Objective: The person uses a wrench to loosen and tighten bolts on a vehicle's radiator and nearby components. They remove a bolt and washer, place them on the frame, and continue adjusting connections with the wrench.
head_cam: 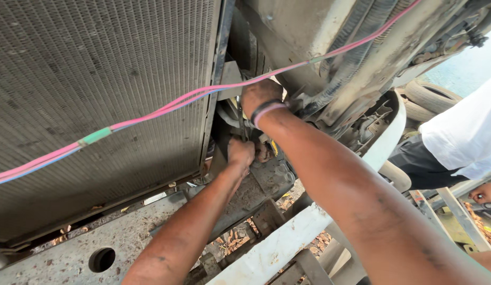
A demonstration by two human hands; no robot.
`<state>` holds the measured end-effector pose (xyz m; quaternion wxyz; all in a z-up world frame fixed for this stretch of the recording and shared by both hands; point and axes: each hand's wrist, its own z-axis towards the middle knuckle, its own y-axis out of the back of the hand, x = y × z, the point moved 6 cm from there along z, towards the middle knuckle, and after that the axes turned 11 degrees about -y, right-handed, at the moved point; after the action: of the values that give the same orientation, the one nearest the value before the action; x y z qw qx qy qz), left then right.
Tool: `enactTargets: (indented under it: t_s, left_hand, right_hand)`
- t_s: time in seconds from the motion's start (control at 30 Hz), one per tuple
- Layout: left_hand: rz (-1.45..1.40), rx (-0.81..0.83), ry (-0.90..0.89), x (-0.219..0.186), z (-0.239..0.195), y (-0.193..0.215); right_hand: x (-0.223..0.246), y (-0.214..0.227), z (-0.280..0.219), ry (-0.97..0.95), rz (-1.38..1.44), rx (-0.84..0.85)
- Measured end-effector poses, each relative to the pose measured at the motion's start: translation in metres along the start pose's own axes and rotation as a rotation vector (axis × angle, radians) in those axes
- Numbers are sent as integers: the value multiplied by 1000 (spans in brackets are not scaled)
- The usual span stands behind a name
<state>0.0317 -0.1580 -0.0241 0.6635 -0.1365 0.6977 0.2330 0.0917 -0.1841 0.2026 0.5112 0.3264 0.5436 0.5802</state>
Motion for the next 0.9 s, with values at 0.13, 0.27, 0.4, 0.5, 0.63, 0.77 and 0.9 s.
enactTargets:
  t_s: [0.13,0.27,0.4,0.5,0.63,0.77,0.9]
  left_hand:
    - [-329,24,18,-9,0,-1]
    - [-362,34,18,1,4,-7]
    - [-270,188,32,4,6,-2]
    - [-180,227,117,-8,17,19]
    - [418,666,-262,-29,63,98]
    - [461,467,-168,-31,98,145]
    - [583,320,-248,-30,85,126]
  right_hand:
    - [33,4,8,-5,-163,11]
    - [36,2,14,-66,-159,-47]
    - [28,-9,0,24,-123,-29]
    - [13,-10,-5,58,-103,-96]
    - [-26,-14,-12,139,-210,-303]
    - [-42,-1,-3,99,-291,-616]
    - [-42,-8,-12,100,-91,-155]
